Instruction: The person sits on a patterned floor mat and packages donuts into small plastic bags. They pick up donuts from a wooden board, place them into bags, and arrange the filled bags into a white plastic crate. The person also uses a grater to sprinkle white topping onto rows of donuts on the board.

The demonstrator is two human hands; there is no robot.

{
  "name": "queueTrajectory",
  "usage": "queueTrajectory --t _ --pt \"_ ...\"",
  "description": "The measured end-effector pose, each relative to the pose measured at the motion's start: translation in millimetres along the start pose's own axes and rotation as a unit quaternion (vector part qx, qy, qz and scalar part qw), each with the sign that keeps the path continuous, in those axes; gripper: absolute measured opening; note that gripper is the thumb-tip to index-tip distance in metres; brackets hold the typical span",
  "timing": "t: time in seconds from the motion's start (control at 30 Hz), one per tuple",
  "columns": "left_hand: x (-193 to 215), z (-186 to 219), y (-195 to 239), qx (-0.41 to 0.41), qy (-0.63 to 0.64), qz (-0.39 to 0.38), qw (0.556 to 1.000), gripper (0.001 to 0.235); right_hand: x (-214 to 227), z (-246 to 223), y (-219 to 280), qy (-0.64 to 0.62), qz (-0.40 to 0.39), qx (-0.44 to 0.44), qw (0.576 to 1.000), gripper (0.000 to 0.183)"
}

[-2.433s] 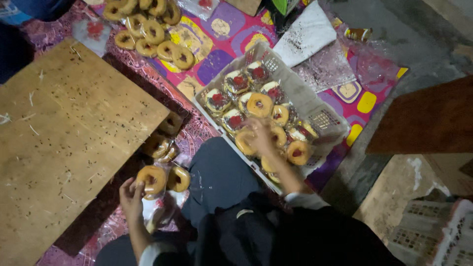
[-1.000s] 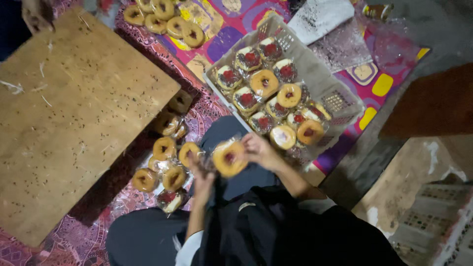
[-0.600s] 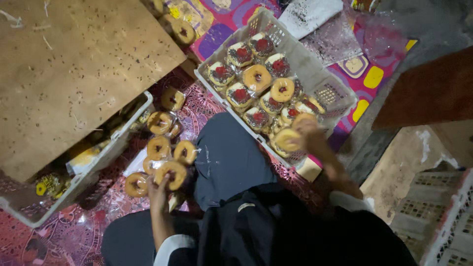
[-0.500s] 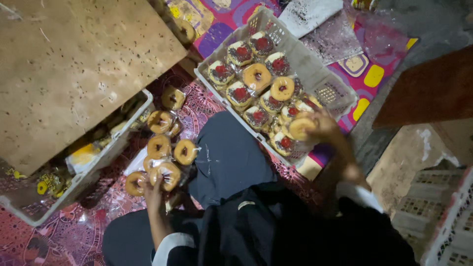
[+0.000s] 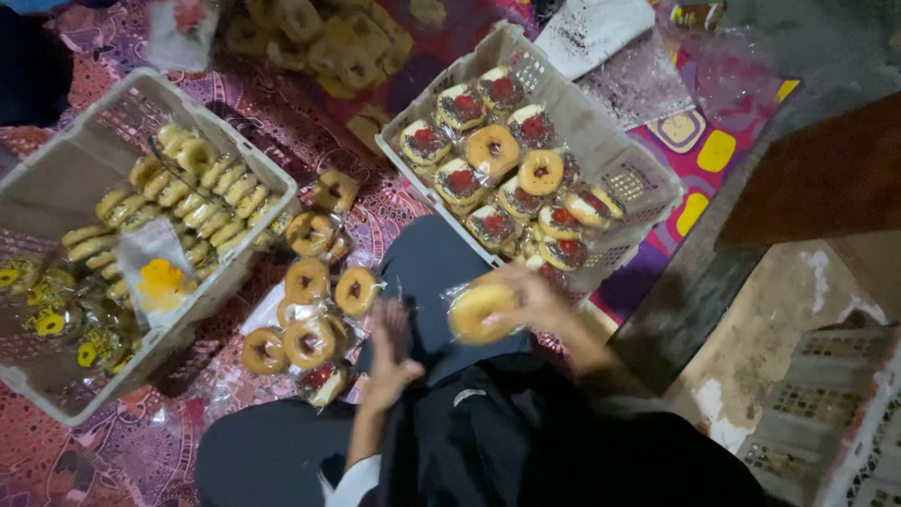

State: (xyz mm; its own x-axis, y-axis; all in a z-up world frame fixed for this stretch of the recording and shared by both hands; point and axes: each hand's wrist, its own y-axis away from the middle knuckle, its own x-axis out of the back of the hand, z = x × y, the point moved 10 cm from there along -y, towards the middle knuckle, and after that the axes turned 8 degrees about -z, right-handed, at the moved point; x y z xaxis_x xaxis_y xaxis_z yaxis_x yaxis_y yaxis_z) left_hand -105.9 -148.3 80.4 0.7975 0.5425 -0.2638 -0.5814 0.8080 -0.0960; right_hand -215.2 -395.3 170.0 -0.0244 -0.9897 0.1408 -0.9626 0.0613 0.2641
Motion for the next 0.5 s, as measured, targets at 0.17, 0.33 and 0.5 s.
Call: queueTrajectory --t 0.17,0.33,0.5 --pt "-48 -34 2 0.153 0.169 0.004 0.974 0.096 -18 31 -30 -0.099 0.048 -0.018 0.994 0.051" --pt "104 -37 27 0.227 0.064 0.208 0.949 0.079 222 98 -15 0.429 0.216 -0.126 0.868 0.064" --pt "237 -42 45 0.262 -0.141 0.3 0.906 0.086 289 189 -20 0.137 0.145 -0.225 0.954 0.095"
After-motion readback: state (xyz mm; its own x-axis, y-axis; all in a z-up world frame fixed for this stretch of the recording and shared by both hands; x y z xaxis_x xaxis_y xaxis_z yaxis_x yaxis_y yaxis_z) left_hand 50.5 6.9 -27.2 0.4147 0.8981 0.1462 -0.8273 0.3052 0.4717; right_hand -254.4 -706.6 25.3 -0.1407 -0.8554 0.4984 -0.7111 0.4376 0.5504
